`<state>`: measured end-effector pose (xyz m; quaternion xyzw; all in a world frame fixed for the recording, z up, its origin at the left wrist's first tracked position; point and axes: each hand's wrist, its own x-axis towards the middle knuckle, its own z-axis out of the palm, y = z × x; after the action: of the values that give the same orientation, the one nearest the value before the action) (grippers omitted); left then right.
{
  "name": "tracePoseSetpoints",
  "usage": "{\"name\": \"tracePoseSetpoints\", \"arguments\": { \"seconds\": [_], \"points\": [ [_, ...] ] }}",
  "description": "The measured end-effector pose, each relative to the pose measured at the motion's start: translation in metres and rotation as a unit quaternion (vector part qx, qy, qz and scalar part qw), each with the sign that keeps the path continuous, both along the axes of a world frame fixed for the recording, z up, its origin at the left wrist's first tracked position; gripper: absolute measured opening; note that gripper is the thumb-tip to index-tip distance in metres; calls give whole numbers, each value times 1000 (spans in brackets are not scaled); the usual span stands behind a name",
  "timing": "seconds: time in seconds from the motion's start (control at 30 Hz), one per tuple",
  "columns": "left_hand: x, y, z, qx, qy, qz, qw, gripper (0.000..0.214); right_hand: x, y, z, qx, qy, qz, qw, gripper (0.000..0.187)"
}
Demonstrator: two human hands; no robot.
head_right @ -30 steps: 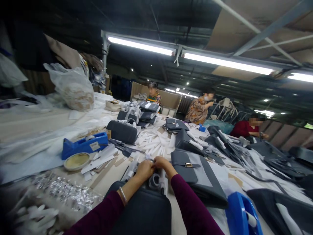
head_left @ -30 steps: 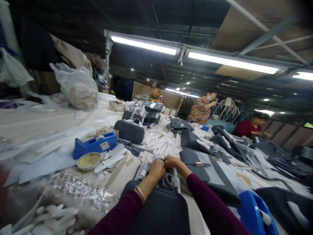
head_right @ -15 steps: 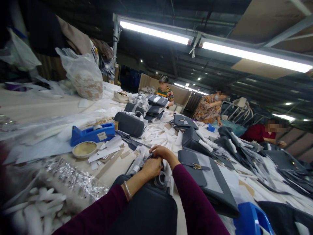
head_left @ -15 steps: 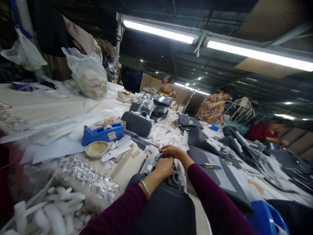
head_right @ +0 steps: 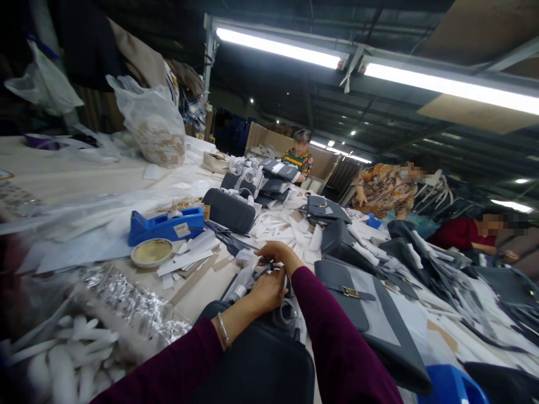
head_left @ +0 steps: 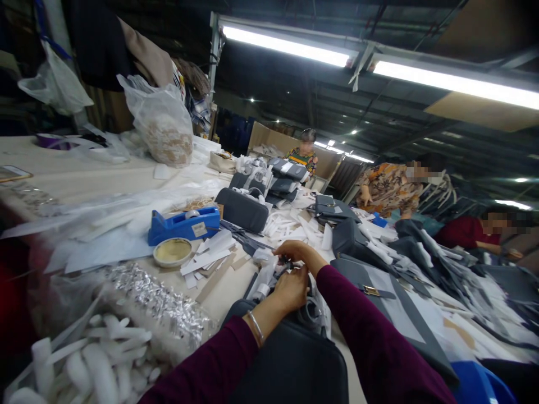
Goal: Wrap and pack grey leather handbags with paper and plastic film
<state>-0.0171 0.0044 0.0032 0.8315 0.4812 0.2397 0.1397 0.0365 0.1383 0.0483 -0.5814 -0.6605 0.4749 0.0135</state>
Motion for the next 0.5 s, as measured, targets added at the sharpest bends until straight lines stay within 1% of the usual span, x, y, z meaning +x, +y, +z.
{"name": "tracePoseSetpoints", "arguments": {
  "seconds": [0.1, 0.13, 0.2, 0.27, 0.3, 0.37, 0.43, 0.5],
  "points": [
    [0, 1, -2, 14, 2, -19, 1000, 37, -13, 1, 4, -9, 27, -15, 999, 10],
    [0, 1, -2, 10, 0, -16, 1000, 36, -15, 0, 5, -6, 36, -17, 999, 10],
    [0, 2, -1, -21, -11, 5, 1000, 35, -17, -1, 6, -3, 44, -20, 999, 13],
    [-1, 3, 3, -54, -33, 44, 997, 31, -17, 0, 6, 2, 45, -25, 999, 15],
    [-2, 3, 5, -50, -51, 69, 995, 29, -16, 1, 6, 7, 45, -29, 999, 15],
    [-3, 5, 9, -5, -92, 130, 987, 30, -14, 6, 6, 24, 49, -40, 998, 13],
    [-3, 7, 10, 39, -131, 198, 970, 32, -12, 10, 6, 48, 66, -53, 995, 17],
    [-3, 9, 9, 51, -155, 249, 955, 40, -9, 9, 2, 73, 94, -63, 991, 22]
  ]
}}
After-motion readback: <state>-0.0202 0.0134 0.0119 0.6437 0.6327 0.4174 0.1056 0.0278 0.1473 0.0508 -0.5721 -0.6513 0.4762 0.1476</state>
